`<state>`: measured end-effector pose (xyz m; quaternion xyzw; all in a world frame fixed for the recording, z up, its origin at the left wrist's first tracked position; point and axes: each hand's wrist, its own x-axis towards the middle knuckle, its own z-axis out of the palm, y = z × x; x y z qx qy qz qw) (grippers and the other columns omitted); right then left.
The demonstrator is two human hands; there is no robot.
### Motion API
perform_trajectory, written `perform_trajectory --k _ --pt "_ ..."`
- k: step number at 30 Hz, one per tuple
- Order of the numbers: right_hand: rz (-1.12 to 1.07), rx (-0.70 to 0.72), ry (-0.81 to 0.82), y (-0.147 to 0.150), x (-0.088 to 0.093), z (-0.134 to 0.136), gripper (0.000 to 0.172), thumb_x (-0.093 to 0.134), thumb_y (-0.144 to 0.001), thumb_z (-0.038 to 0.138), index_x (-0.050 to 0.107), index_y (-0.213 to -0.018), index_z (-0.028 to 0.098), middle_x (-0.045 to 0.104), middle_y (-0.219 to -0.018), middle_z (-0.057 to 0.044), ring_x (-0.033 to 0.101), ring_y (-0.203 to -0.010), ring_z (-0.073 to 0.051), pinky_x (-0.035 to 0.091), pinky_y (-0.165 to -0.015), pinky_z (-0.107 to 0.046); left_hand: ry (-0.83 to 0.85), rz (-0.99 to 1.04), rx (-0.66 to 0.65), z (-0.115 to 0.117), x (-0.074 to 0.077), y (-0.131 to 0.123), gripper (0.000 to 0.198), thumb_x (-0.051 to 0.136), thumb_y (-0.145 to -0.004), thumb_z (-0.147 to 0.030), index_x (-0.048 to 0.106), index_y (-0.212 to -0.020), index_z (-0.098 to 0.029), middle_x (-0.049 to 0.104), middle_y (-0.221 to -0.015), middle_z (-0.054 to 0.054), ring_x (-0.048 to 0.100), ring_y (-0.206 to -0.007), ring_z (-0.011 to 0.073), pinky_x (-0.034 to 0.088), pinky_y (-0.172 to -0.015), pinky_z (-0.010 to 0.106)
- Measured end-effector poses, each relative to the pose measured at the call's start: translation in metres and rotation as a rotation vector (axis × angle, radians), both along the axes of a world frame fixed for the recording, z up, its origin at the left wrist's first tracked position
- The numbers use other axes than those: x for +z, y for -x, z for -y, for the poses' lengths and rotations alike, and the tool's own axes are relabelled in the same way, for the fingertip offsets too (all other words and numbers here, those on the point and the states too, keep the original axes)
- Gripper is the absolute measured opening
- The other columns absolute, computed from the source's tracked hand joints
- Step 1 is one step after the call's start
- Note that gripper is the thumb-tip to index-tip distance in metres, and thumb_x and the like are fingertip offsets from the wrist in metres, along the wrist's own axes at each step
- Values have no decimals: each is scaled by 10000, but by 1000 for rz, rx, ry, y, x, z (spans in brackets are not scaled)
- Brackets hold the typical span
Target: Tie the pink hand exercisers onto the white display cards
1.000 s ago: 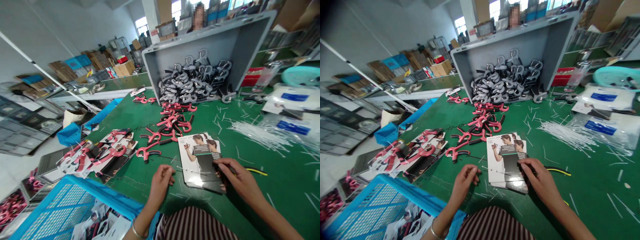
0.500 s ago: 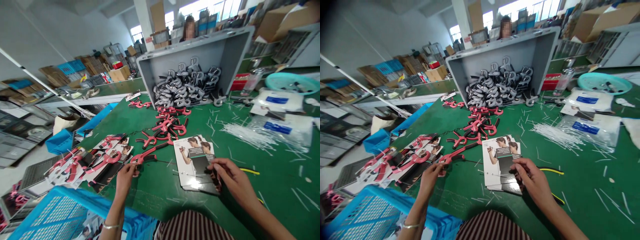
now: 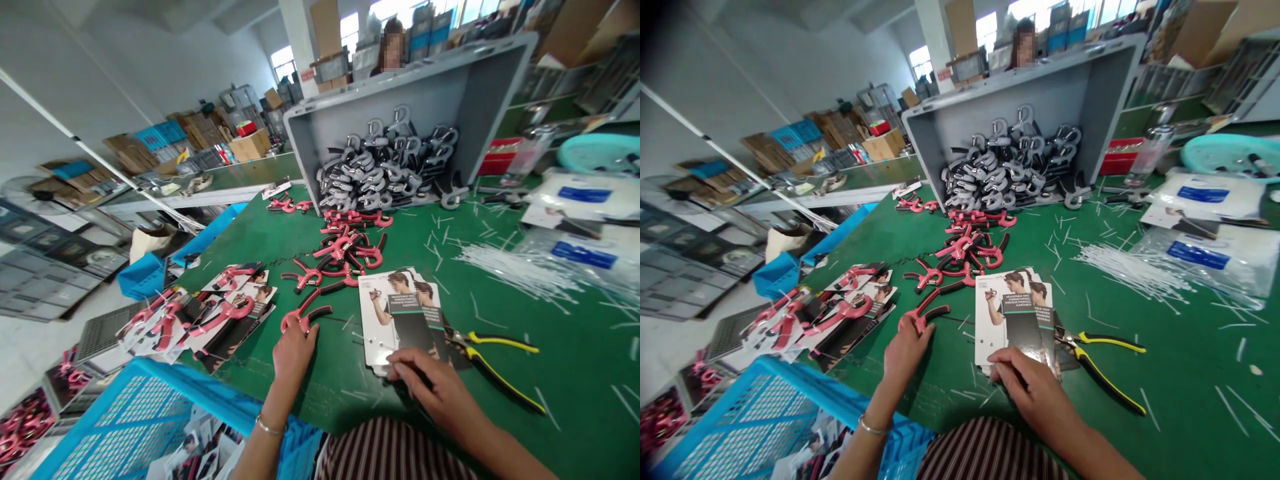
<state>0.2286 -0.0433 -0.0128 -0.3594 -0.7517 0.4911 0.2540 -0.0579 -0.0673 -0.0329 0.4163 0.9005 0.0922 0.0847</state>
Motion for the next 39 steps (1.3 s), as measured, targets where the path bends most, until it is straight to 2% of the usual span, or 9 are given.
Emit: perform_trajectory --k 4,8,12,17,24,27,31,35,39 --pt "-33 82 17 1 -1 17 197 401 -1006 300 581 -1056 237 689 -877 -11 640 -776 -152 475 -737 -269 -1 -118 68 -6 -4 9 424 449 -917 -459 509 -1166 -122 703 -940 195 699 -820 330 494 -679 380" --pt "-87 114 20 -8 3 23 193 405 -1006 285 583 -1067 240 683 -897 -14 638 -804 -142 475 -741 -252 -35 -65 59 19 -2 56 313 494 -896 -416 617 -982 -141 710 -955 165 689 -883 310 499 -746 367" --pt "-128 34 146 -17 4 16 196 416 -1003 341 570 -1071 240 682 -862 -9 584 -597 -104 459 -578 -226 -201 577 65 54 6 88 462 691 -718 -540 675 -941 -136 719 -828 73 680 -753 256 535 -684 332" --pt "-303 -63 457 -10 19 -5 264 478 -966 454 515 -1058 210 683 -848 -24 477 -426 -57 326 -352 -164 -380 973 -85 50 36 42 450 728 -729 -493 683 -1042 -174 726 -952 39 669 -764 202 548 -722 314" --pt "-454 -96 648 -5 40 -55 328 506 -934 521 463 -897 198 697 -813 -34 405 -344 -24 247 -293 -133 -395 626 -723 -50 64 -38 255 625 -858 -409 681 -973 -189 705 -927 49 627 -819 182 488 -750 284" --pt "-415 -134 595 -14 30 -72 330 540 -912 522 454 -941 205 714 -887 -51 398 -346 -22 261 -310 -145 -346 512 -871 -81 59 -51 285 573 -892 -445 675 -966 -189 690 -904 45 612 -805 180 473 -724 280" --pt "-101 -143 485 -28 9 -71 338 488 -913 552 448 -871 219 663 -683 10 412 -338 -71 293 -325 -187 -238 486 -966 -84 46 -57 268 572 -901 -440 676 -944 -197 683 -884 30 607 -789 176 462 -706 273" --pt "333 -222 29 -38 -3 -58 312 459 -947 464 520 -770 215 627 -668 -17 576 -554 -166 439 -523 -277 -239 508 -1021 -73 37 -58 205 548 -929 -369 685 -966 -220 684 -956 31 608 -903 190 464 -821 300" --pt "336 -191 -338 -31 -1 -54 125 510 -949 311 608 -983 241 647 -981 -61 599 -933 -230 466 -840 -375 -409 499 -892 -83 32 -63 248 449 -974 -264 682 -1034 -203 674 -1022 67 596 -993 197 453 -927 338"
